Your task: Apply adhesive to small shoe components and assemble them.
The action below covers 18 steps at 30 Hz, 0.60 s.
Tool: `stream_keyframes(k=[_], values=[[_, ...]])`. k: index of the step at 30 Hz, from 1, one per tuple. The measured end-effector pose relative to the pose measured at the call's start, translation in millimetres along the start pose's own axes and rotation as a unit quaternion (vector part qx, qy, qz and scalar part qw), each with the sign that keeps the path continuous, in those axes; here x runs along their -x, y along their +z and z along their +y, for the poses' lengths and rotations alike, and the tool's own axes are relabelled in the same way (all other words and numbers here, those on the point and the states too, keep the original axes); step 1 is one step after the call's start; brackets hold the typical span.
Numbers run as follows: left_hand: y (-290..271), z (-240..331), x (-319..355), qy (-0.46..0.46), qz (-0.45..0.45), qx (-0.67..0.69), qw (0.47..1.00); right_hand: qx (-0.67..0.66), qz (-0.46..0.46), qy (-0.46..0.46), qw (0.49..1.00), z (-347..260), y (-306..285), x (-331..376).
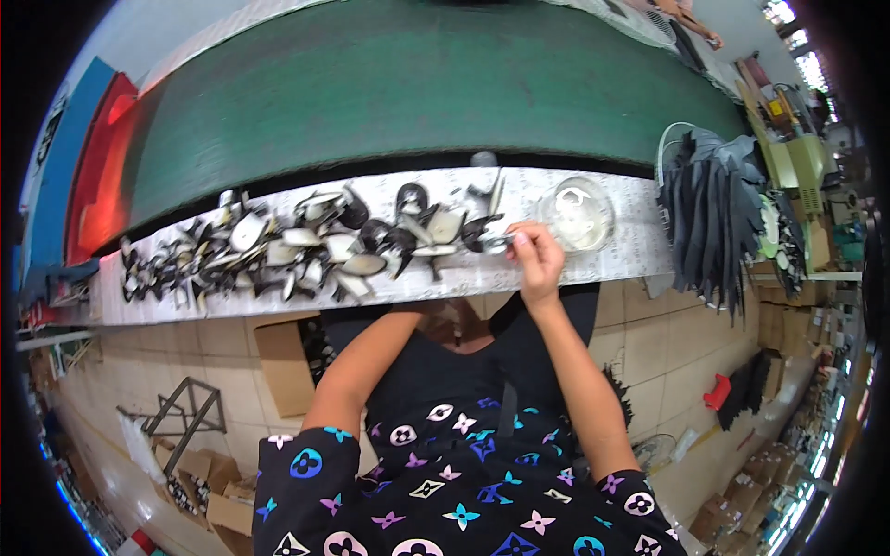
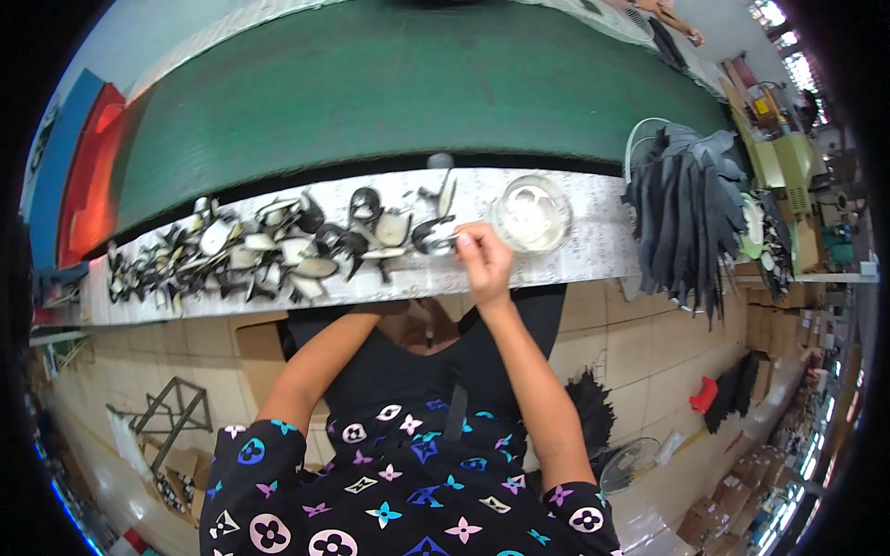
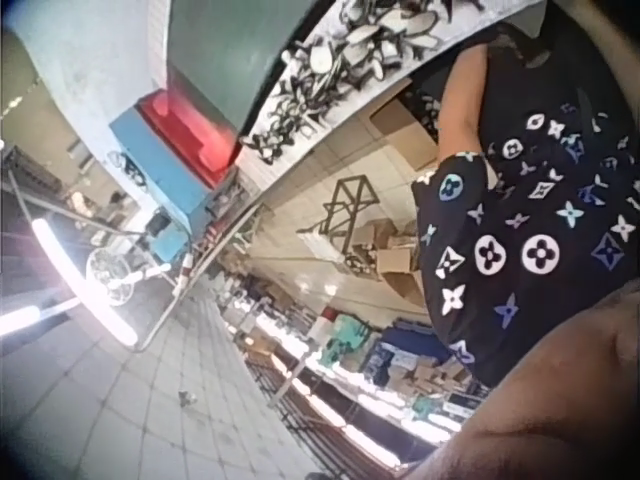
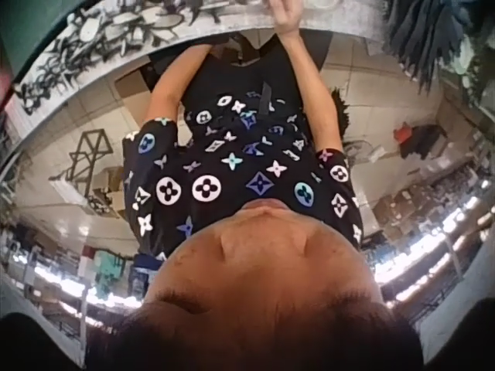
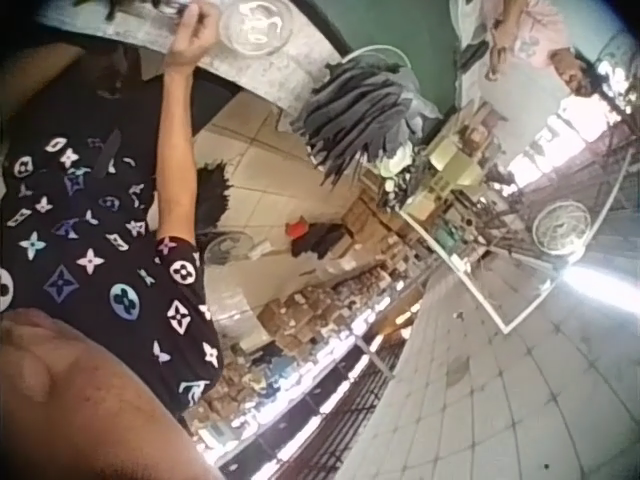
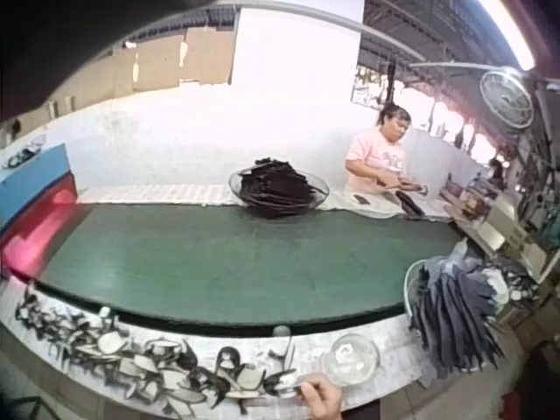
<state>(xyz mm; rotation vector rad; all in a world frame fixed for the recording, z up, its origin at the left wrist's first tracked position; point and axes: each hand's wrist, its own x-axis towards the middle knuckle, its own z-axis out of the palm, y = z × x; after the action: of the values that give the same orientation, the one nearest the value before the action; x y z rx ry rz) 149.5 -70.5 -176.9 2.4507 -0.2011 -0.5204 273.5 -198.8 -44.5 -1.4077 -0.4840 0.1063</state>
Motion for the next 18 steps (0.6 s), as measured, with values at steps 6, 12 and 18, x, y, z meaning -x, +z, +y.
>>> stream_keyframes(k=[6, 12, 18], values=[[-14, 41, -131, 0.095, 0.042, 0.061, 0.993, 0.077, -0.022, 0.014, 0.997, 1, 3, -3], [-80, 115, -276, 0.181, 0.121, 0.121, 0.968, 0.093, -0.029, 0.015, 0.995, 1, 6, -2], [-131, 162, -368, 0.243, 0.148, 0.150, 0.947, 0.072, -0.050, 0.089, 0.992, -7, 1, -1]])
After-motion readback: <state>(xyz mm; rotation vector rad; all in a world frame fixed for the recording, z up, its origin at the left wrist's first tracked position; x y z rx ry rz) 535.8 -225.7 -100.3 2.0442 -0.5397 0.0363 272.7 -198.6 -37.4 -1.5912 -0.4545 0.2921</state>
